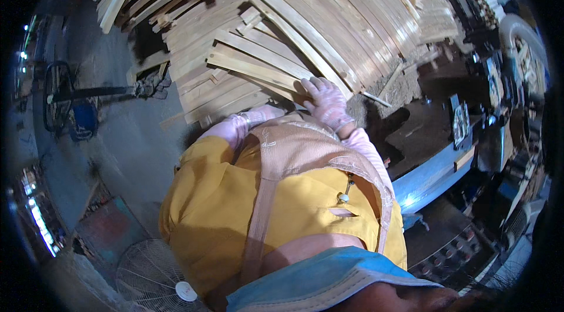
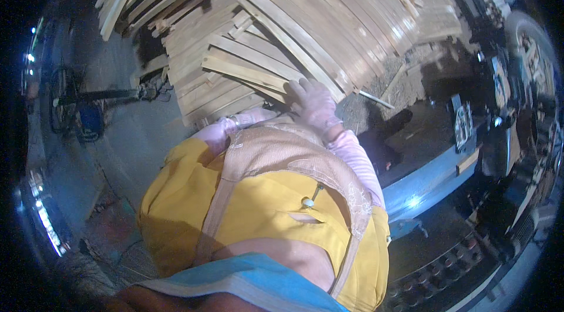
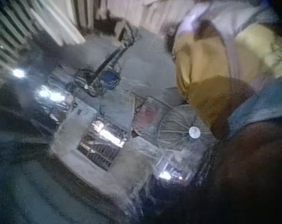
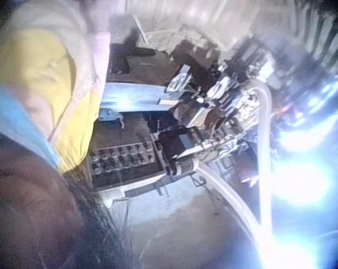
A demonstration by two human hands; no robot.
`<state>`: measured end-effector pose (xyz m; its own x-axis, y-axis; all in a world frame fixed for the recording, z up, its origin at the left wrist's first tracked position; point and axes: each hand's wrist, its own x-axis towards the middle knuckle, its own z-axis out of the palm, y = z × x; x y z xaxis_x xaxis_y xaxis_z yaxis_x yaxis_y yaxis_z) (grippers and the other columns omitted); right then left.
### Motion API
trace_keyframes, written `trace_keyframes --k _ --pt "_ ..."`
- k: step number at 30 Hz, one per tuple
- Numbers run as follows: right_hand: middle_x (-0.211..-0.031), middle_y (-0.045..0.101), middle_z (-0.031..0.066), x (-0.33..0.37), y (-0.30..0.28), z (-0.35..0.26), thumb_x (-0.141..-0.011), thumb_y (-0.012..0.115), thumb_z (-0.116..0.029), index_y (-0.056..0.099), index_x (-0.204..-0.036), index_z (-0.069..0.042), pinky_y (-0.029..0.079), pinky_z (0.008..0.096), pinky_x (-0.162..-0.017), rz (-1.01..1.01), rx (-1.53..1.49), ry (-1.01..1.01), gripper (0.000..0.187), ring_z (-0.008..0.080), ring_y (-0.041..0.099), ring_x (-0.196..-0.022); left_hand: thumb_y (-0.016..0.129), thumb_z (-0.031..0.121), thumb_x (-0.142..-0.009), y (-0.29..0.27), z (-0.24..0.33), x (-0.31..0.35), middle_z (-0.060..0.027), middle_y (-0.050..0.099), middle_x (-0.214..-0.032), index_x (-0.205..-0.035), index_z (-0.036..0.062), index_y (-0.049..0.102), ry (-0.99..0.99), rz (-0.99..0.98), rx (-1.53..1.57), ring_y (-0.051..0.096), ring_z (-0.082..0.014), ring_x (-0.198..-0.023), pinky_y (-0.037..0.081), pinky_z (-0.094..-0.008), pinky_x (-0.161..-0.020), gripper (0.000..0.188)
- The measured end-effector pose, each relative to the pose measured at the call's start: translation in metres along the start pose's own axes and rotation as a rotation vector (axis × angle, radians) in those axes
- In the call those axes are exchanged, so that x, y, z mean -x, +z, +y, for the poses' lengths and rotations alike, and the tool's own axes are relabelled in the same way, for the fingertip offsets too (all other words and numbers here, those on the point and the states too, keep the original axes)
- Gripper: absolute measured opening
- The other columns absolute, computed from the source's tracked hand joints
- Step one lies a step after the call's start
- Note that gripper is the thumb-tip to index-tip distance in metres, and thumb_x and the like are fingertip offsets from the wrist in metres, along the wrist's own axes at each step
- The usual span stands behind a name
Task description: The person operates a jointer machine by feeding wood slats across the blade and then stacks the processed wood pieces onto a large pile.
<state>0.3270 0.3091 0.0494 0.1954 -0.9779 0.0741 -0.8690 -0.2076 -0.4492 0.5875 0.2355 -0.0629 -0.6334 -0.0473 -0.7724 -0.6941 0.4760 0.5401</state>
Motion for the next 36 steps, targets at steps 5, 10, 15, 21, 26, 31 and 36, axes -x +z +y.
trace_keyframes --k 5,10,15,21,26,31,36 --pt "-0.121 0.067 0.0153 -0.05 0.006 -0.015 -0.084 0.075 -0.033 0.054 -0.136 -0.013 0.053 0.0491 -0.085 -0.382 0.139 0.147 0.059 0.0351 0.067 -0.105 0.051 0.046 -0.107 0.036 -0.065 -0.012 -0.0165 0.063 -0.143 -0.139 0.0093 0.064 -0.119 0.197 0.564 0.058 -0.0274 -0.132 0.039 -0.0389 -0.116 0.051" --pt "-0.115 0.068 0.017 -0.036 -0.001 0.002 -0.082 0.08 -0.033 0.044 -0.154 -0.011 0.05 0.0499 -0.094 -0.249 0.073 0.217 0.083 0.0377 0.063 -0.106 0.053 0.047 -0.106 0.039 -0.084 -0.019 -0.019 0.064 -0.139 -0.136 0.0071 0.066 0.02 0.602 0.762 0.059 -0.031 -0.129 0.041 -0.0431 -0.114 0.052" --pt "-0.11 0.067 0.0163 0.021 -0.032 0.029 -0.077 0.087 -0.008 0.047 -0.152 -0.001 0.05 0.0415 -0.092 0.446 -0.06 0.33 0.086 0.0335 0.062 -0.102 0.065 0.028 -0.097 0.007 -0.086 -0.039 -0.0156 0.067 -0.13 -0.14 0.0065 0.058 0.028 0.935 1.31 0.062 -0.0299 -0.122 0.047 -0.039 -0.108 0.049" --pt "-0.159 0.042 0.017 0.185 -0.092 0.037 -0.099 0.07 -0.01 0.033 -0.158 0.004 0.037 0.037 -0.118 1.133 -0.532 1.029 0.072 0.0265 0.047 -0.138 0.077 0.011 -0.088 -0.013 -0.112 -0.075 -0.0141 0.067 -0.127 -0.145 0.0046 0.051 -0.034 0.758 2.603 0.063 -0.0296 -0.119 0.051 -0.0366 -0.103 0.063" --pt "-0.14 0.057 0.031 0.325 -0.069 -0.007 -0.095 0.068 -0.016 0.049 -0.143 0.009 0.042 0.0441 -0.11 0.734 0.174 1.609 0.058 0.0432 0.056 -0.128 0.077 0.019 -0.088 -0.031 -0.124 -0.047 -0.0158 0.066 -0.127 -0.142 0.0022 0.054 -0.084 0.942 2.393 0.064 -0.0321 -0.116 0.051 -0.0426 -0.102 0.06" --pt "-0.115 0.069 0.0237 0.379 -0.032 0.001 -0.085 0.07 -0.016 0.067 -0.119 -0.001 0.052 0.0498 -0.089 0.492 0.709 1.566 0.037 0.043 0.065 -0.1 0.077 0.027 -0.089 -0.086 -0.085 0.045 -0.0176 0.066 -0.127 -0.138 -0.0003 0.058 -0.123 1.199 2.119 0.064 -0.0345 -0.113 0.052 -0.0486 -0.102 0.059" --pt "-0.109 0.07 0.0135 0.404 -0.087 0.16 -0.091 0.066 -0.024 0.069 -0.11 -0.01 0.052 0.0468 -0.09 0.448 0.855 1.628 0.024 0.035 0.065 -0.104 0.08 0.025 -0.088 -0.162 0.027 0.12 -0.0191 0.07 -0.116 -0.126 -0.0099 0.064 -0.184 1.682 1.467 0.07 -0.0322 -0.096 0.061 -0.0454 -0.089 0.054"
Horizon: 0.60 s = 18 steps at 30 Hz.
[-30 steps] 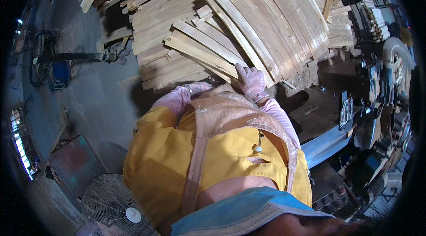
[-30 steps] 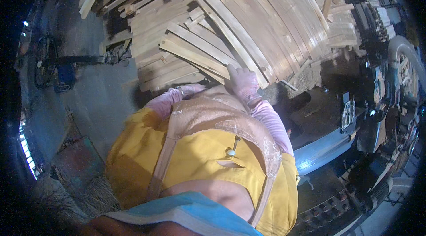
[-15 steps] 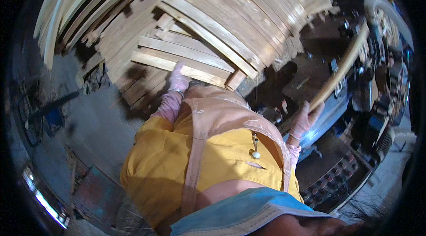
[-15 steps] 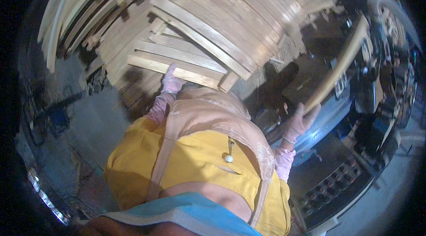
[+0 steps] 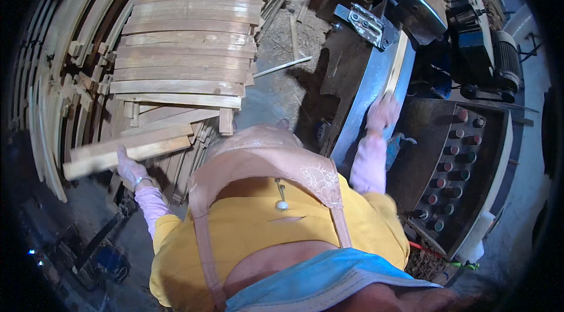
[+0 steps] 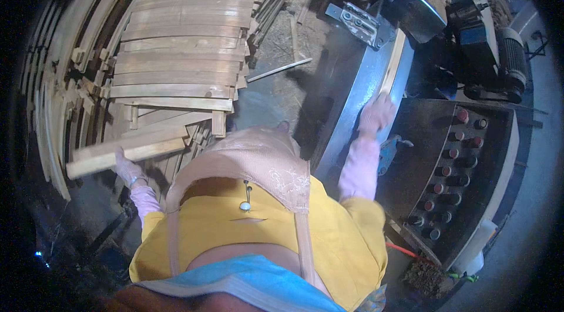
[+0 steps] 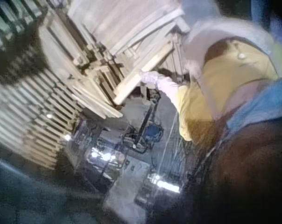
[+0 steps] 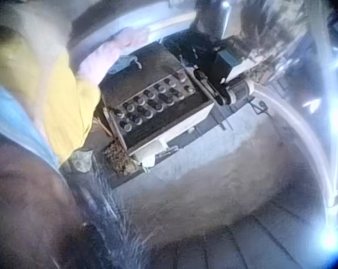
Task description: The person operates a jointer machine by feeding wood slats across the blade and then stacks the processed wood pieces onto a large pile.
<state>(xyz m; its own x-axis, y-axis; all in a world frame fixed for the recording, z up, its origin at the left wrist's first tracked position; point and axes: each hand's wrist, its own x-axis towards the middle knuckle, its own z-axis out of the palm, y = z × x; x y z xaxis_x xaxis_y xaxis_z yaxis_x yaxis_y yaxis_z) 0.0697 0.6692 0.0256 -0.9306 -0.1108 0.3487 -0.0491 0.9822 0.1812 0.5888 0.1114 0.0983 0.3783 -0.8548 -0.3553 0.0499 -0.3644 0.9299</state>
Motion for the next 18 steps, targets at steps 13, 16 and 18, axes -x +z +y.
trace_keyframes --k 13,16,18 --pt "-0.131 0.067 0.0132 0.003 -0.139 -0.264 -0.093 0.072 -0.026 0.051 -0.151 -0.004 0.046 0.0324 -0.107 -0.672 -1.598 -0.65 0.065 0.0209 0.061 -0.12 0.058 0.005 -0.101 0.294 -0.004 0.135 -0.014 0.07 -0.127 -0.133 -0.0022 0.065 0.828 -1.233 -0.453 0.066 -0.0221 -0.117 0.053 -0.0343 -0.102 0.033" --pt "-0.118 0.07 0.0089 0.002 -0.16 -0.239 -0.092 0.072 -0.026 0.06 -0.139 0.002 0.051 0.0321 -0.095 -0.892 -1.603 -0.195 0.055 0.0187 0.064 -0.105 0.06 0.012 -0.101 0.337 -0.041 0.18 -0.0121 0.071 -0.128 -0.129 0.0014 0.068 0.523 -1.515 -0.243 0.066 -0.0249 -0.119 0.054 -0.0369 -0.102 0.031" --pt "-0.117 0.071 0.0077 0.002 -0.161 -0.189 -0.092 0.072 -0.026 0.061 -0.136 0.004 0.052 0.0322 -0.092 -0.808 -1.66 0.122 0.054 0.0183 0.065 -0.101 0.063 0.019 -0.101 0.344 -0.055 0.188 -0.0139 0.07 -0.128 -0.124 -0.0029 0.07 0.871 -1.55 -0.11 0.066 -0.0224 -0.119 0.053 -0.0362 -0.101 0.033"
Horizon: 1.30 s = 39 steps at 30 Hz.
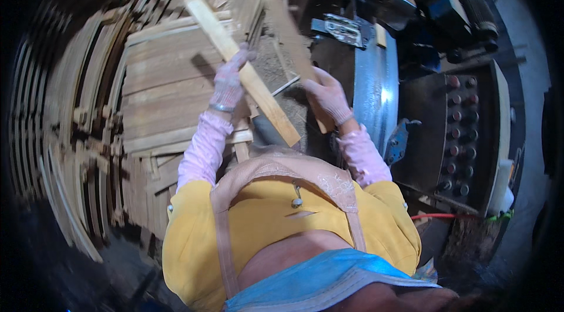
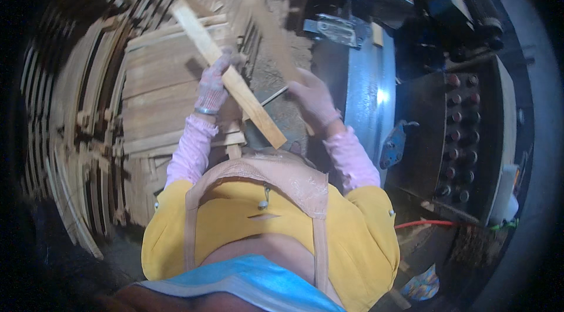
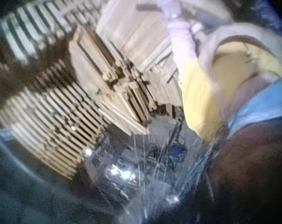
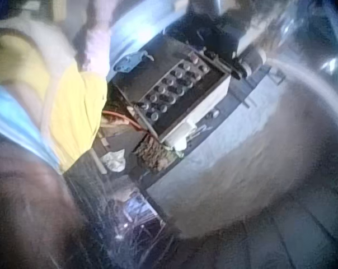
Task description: The person operates a jointer machine by feeding wood slats across the blade and then stacks the processed wood pieces onto a large pile.
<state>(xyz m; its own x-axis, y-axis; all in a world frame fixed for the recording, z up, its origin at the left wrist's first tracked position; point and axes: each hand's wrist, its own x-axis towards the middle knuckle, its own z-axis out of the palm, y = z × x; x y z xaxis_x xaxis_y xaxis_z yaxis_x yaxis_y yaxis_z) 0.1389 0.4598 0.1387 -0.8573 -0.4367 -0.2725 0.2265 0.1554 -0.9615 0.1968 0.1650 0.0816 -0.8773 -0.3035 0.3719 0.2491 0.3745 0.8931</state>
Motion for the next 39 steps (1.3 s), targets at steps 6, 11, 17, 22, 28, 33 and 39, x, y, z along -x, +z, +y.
trace_keyframes --k 6,11,17,22,28,33,39 --pt "-0.122 0.068 0.0164 0.079 -0.149 0.059 -0.088 0.07 -0.026 0.065 -0.133 -0.007 0.052 0.0448 -0.086 0.679 1.452 -0.033 0.049 0.0336 0.064 -0.101 0.078 0.026 -0.092 -0.003 -0.018 0.014 -0.0129 0.073 -0.1 -0.122 -0.001 0.069 -0.942 0.43 0.705 0.069 -0.023 -0.09 0.057 -0.0397 -0.077 0.041" --pt "-0.127 0.067 0.0154 -0.013 -0.226 0.109 -0.087 0.071 -0.03 0.066 -0.13 -0.009 0.051 0.0502 -0.088 0.74 1.658 -0.247 0.048 0.0367 0.063 -0.101 0.08 0.029 -0.091 0.0 -0.016 0.035 -0.0097 0.071 -0.098 -0.106 0.0026 0.074 -0.759 0.499 0.517 0.068 -0.0198 -0.087 0.056 -0.0363 -0.076 0.031" --pt "-0.105 0.076 0.0199 -0.155 -0.208 0.029 -0.093 0.061 -0.034 0.075 -0.117 -0.008 0.055 0.0502 -0.091 0.723 1.325 0.124 0.038 0.0378 0.071 -0.103 0.067 0.014 -0.091 0.004 0.012 0.029 -0.0103 0.072 -0.101 -0.118 0.0087 0.071 -0.831 0.399 0.458 0.07 -0.0213 -0.099 0.058 -0.0366 -0.086 0.027" --pt "-0.1 0.069 0.0076 -0.082 -0.005 0.018 -0.095 0.069 -0.028 0.067 -0.125 0.0 0.051 0.0325 -0.082 -0.445 0.258 -0.156 0.041 0.0225 0.064 -0.09 0.055 0.024 -0.102 0.056 0.041 0.001 -0.0088 0.071 -0.095 -0.119 0.0127 0.071 -0.499 0.329 0.161 0.067 -0.0181 -0.093 0.056 -0.0316 -0.084 0.026" --pt "-0.087 0.065 0.0011 -0.023 -0.027 0.035 -0.095 0.067 -0.019 0.067 -0.117 0.0 0.047 0.0274 -0.071 -0.029 -0.074 0.073 0.029 0.012 0.06 -0.078 0.071 0.033 -0.096 0.018 -0.011 0.058 -0.0177 0.066 -0.128 -0.141 -0.0037 0.054 -0.482 0.486 0.303 0.062 -0.0253 -0.119 0.047 -0.0366 -0.107 0.061" --pt "-0.11 0.068 0.0189 0.056 -0.156 0.054 -0.086 0.073 -0.026 0.061 -0.133 -0.004 0.051 0.0459 -0.093 0.59 1.282 0.035 0.054 0.0377 0.065 -0.106 0.081 0.032 -0.086 -0.109 -0.058 0.18 -0.0203 0.055 -0.147 -0.154 -0.0027 0.039 -0.752 0.936 -0.812 0.057 -0.0339 -0.129 0.044 -0.0415 -0.114 0.087" --pt "-0.122 0.066 0.0173 -0.016 -0.217 0.116 -0.087 0.071 -0.023 0.06 -0.126 -0.006 0.047 0.0507 -0.098 0.868 1.757 -0.326 0.044 0.0404 0.059 -0.114 0.076 0.047 -0.089 -0.139 -0.068 0.214 -0.0167 0.067 -0.129 -0.135 -0.0054 0.061 -0.989 1.054 0.237 0.066 -0.0288 -0.109 0.055 -0.0421 -0.097 0.071"
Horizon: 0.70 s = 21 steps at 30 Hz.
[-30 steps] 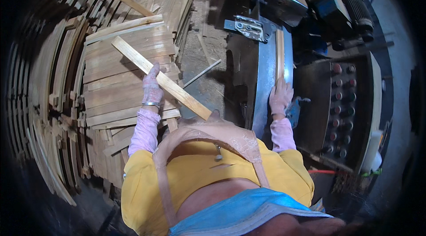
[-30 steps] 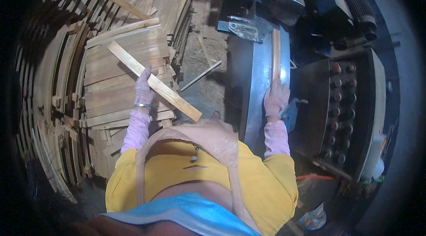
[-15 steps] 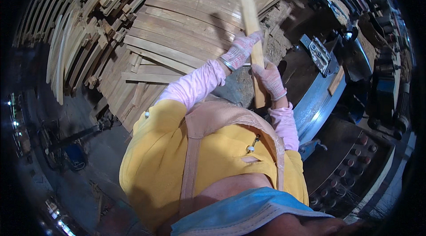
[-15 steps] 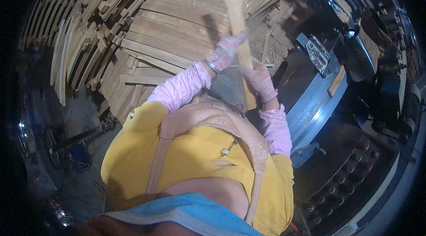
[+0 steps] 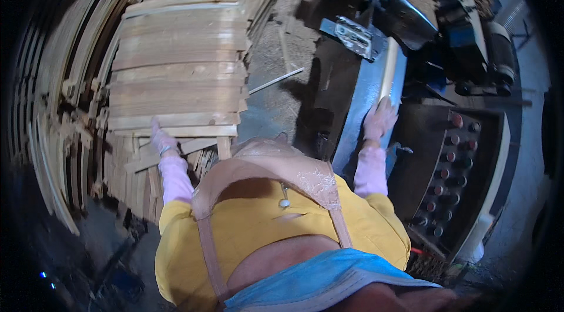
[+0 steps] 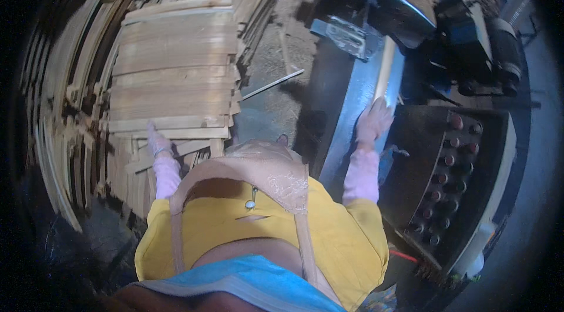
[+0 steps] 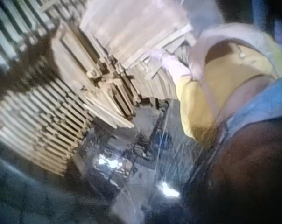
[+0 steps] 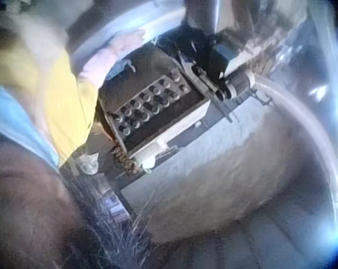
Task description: The person operates a jointer machine by feeding wood slats across the blade and then stacks the processed wood pieces onto a large pile.
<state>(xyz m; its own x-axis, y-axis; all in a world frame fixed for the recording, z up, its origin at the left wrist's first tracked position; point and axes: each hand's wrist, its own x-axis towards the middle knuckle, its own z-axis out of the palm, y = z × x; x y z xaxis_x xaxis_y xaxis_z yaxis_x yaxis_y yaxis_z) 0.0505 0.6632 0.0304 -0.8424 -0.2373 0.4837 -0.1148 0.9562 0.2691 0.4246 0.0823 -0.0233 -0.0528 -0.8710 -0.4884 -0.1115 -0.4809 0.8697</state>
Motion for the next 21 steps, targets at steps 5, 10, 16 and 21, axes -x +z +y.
trace_keyframes --k 5,10,16,21 --pt "-0.096 0.072 0.0151 -0.125 0.07 -0.006 -0.089 0.062 -0.02 0.066 -0.096 -0.01 0.054 0.052 -0.081 -0.278 -0.126 0.135 0.013 0.0387 0.07 -0.092 0.083 0.034 -0.085 0.002 0.021 0.019 -0.0125 0.069 -0.12 -0.129 -0.007 0.064 0.053 0.17 0.213 0.067 -0.0267 -0.099 0.056 -0.0415 -0.092 0.063" --pt "-0.126 0.07 0.0161 -0.129 -0.035 -0.135 -0.095 0.064 -0.027 0.069 -0.128 -0.011 0.052 0.0396 -0.097 -0.304 -0.906 0.088 0.037 0.0331 0.067 -0.111 0.087 0.017 -0.08 0.03 0.077 0.041 -0.0167 0.067 -0.122 -0.136 -0.0127 0.054 0.277 0.134 0.231 0.066 -0.0272 -0.101 0.055 -0.0385 -0.092 0.071" --pt "-0.142 0.058 0.022 -0.017 -0.162 -0.249 -0.067 0.09 -0.042 0.05 -0.148 -0.007 0.052 0.0477 -0.102 -0.425 -1.263 -0.879 0.098 0.0435 0.059 -0.123 0.087 0.015 -0.081 0.176 0.106 0.084 -0.0177 0.065 -0.121 -0.134 -0.0121 0.048 0.243 -0.17 0.363 0.064 -0.0262 -0.101 0.053 -0.0377 -0.092 0.071" --pt "-0.128 0.062 0.023 0.027 -0.165 -0.18 -0.077 0.084 -0.024 0.039 -0.154 -0.004 0.052 0.0478 -0.097 -0.587 -0.931 -0.292 0.092 0.042 0.061 -0.113 0.078 0.015 -0.09 0.292 0.073 0.171 -0.0092 0.068 -0.103 -0.118 -0.0012 0.06 0.159 -0.673 0.347 0.068 -0.0196 -0.086 0.059 -0.0354 -0.077 0.037"
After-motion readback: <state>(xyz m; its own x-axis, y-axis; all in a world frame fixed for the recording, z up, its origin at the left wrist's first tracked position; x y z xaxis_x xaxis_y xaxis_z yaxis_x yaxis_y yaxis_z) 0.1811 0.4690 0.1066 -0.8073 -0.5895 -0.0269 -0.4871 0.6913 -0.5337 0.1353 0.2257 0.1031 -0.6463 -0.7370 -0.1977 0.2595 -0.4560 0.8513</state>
